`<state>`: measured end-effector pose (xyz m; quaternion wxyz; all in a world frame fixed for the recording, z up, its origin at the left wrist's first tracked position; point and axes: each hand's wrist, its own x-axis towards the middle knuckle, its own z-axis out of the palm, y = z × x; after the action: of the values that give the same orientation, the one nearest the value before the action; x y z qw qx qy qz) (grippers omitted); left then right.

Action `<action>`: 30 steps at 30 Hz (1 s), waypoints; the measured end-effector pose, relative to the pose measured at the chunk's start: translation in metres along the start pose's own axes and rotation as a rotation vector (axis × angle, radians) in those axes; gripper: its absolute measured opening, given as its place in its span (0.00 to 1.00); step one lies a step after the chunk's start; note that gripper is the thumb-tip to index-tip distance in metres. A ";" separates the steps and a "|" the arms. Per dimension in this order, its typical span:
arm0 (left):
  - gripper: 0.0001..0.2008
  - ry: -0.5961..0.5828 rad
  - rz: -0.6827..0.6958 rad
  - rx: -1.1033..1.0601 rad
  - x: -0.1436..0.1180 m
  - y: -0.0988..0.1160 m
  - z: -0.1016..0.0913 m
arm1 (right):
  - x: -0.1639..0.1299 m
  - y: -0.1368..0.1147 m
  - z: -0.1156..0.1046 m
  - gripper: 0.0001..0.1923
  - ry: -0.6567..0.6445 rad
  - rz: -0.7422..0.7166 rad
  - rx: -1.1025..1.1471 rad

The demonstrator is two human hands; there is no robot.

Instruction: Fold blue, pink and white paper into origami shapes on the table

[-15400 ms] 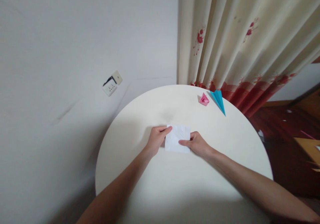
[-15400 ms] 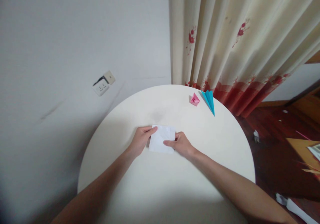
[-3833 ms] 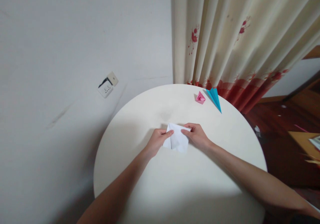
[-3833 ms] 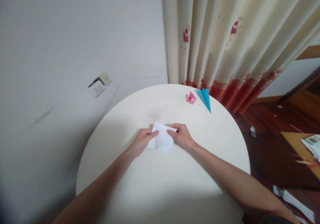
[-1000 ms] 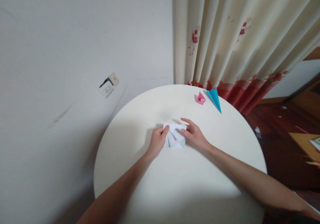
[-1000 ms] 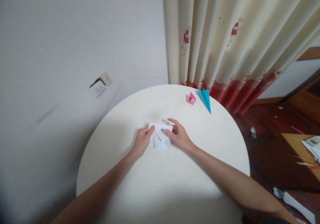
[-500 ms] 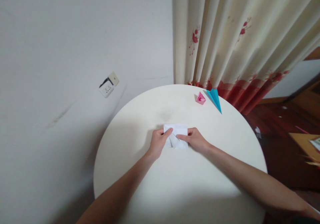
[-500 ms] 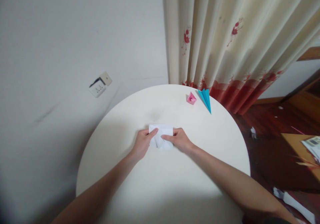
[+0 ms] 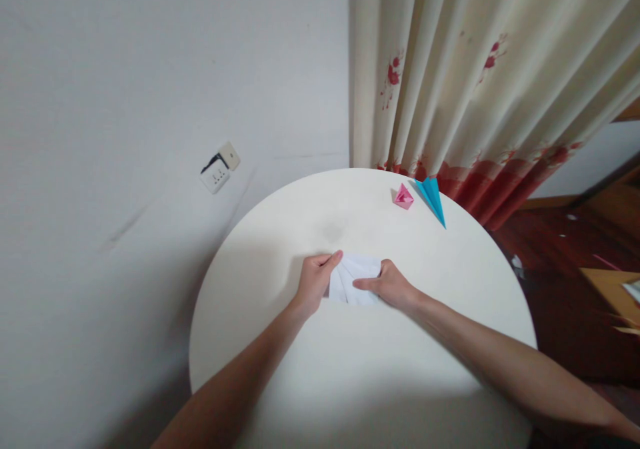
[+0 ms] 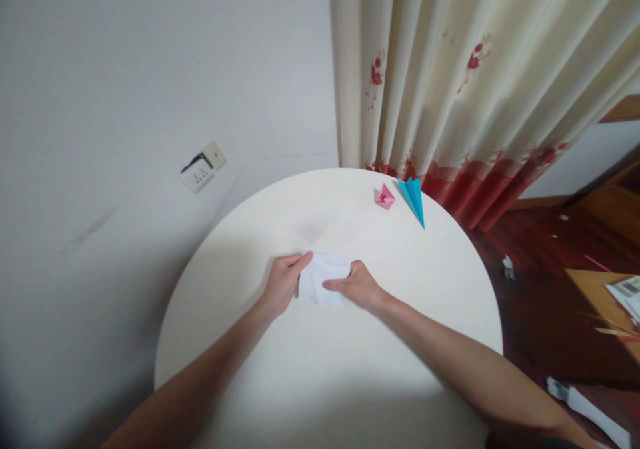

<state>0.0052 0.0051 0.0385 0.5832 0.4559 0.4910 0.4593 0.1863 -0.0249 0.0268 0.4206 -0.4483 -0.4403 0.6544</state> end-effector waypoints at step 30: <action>0.22 -0.030 -0.082 -0.055 -0.003 0.001 0.004 | 0.011 0.007 -0.009 0.24 0.024 -0.049 0.107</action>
<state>0.0091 0.0017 0.0401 0.6213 0.4258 0.4877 0.4414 0.1912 -0.0146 0.0163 0.4652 -0.4222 -0.4106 0.6609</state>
